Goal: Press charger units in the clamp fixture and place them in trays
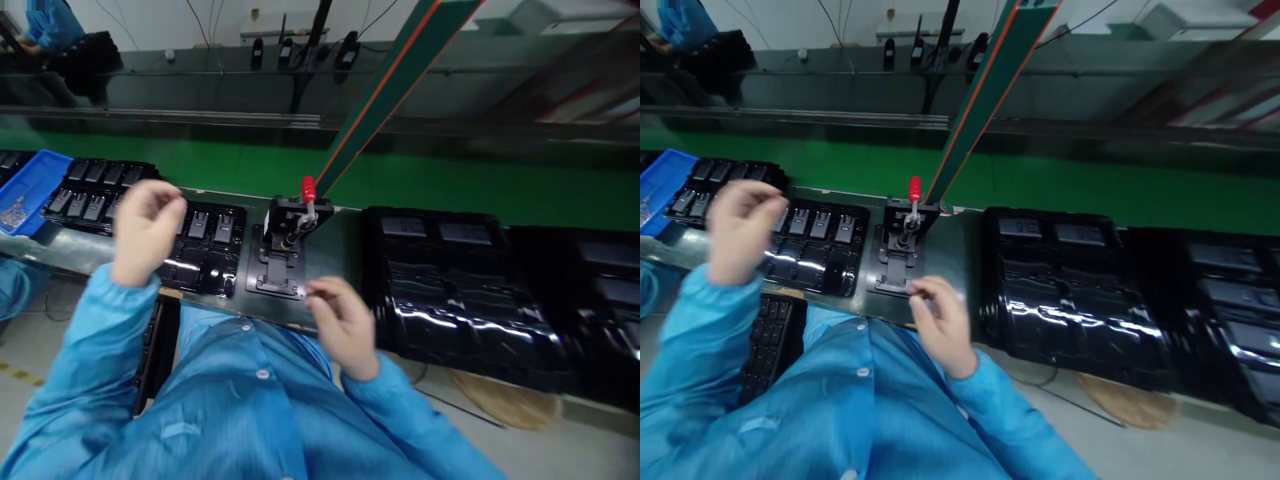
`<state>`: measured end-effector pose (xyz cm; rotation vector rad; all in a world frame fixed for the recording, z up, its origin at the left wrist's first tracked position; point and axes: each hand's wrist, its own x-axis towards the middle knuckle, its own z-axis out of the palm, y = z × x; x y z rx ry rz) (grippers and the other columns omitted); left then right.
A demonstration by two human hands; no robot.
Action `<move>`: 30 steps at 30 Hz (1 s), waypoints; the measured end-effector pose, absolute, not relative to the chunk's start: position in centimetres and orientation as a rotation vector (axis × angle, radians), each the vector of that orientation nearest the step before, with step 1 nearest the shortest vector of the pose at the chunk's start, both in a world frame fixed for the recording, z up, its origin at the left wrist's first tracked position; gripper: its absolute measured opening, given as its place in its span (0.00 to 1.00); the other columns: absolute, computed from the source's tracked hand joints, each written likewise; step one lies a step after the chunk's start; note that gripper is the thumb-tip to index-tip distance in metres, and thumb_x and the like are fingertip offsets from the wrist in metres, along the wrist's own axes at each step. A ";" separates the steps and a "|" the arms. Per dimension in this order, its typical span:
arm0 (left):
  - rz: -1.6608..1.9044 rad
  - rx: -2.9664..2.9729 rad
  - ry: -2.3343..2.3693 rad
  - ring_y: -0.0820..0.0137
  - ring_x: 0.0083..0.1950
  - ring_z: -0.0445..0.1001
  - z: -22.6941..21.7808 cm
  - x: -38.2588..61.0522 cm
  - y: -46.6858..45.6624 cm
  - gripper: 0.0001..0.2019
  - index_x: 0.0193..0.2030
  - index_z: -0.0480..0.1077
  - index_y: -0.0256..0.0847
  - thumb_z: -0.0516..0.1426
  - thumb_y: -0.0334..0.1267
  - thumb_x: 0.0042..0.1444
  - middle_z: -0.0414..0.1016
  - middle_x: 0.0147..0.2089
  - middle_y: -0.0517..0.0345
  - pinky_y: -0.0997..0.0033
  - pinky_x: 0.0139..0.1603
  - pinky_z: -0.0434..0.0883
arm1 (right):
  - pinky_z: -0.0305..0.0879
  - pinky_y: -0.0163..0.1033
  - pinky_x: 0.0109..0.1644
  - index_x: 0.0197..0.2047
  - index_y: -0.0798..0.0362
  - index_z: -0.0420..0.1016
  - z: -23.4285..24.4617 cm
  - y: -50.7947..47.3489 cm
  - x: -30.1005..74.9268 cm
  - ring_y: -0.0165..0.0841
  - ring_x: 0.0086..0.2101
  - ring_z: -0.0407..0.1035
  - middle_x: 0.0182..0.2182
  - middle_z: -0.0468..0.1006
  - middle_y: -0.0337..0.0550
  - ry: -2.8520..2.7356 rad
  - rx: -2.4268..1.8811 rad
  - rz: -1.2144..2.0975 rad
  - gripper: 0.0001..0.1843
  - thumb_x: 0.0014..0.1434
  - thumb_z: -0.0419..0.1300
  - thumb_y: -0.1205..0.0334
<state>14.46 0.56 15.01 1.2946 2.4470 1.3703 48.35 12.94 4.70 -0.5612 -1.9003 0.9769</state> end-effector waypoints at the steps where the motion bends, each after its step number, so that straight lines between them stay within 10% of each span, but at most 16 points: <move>1: 1.248 1.241 2.474 0.66 0.49 0.80 13.0 14.4 2.1 0.12 0.52 0.77 0.38 0.62 0.42 0.68 0.83 0.49 0.54 0.62 0.56 0.78 | 0.78 0.43 0.40 0.50 0.50 0.79 2.6 12.2 48.0 0.37 0.38 0.78 0.39 0.80 0.47 -1.980 -0.585 0.981 0.07 0.71 0.60 0.64; 7: 0.541 1.125 2.586 0.58 0.53 0.81 2.2 13.2 8.6 0.15 0.49 0.79 0.40 0.64 0.49 0.64 0.85 0.51 0.47 0.64 0.54 0.75 | 0.80 0.42 0.41 0.47 0.50 0.79 -6.2 10.8 49.1 0.37 0.38 0.80 0.39 0.83 0.47 -2.243 -0.500 0.907 0.09 0.71 0.58 0.66; 13: 0.217 1.189 2.671 0.50 0.53 0.81 1.4 13.3 10.2 0.27 0.49 0.80 0.42 0.62 0.64 0.59 0.84 0.49 0.41 0.59 0.52 0.74 | 0.79 0.43 0.40 0.44 0.49 0.79 -8.2 12.2 50.5 0.37 0.36 0.79 0.36 0.83 0.46 -2.271 -0.541 0.853 0.10 0.71 0.56 0.66; 30: 0.492 1.067 2.451 0.66 0.30 0.68 1.2 11.6 11.5 0.17 0.24 0.68 0.44 0.66 0.49 0.56 0.70 0.25 0.59 0.64 0.35 0.60 | 0.77 0.40 0.39 0.43 0.51 0.78 -8.7 12.3 50.3 0.35 0.34 0.78 0.35 0.81 0.45 -2.260 -0.513 0.886 0.09 0.70 0.57 0.69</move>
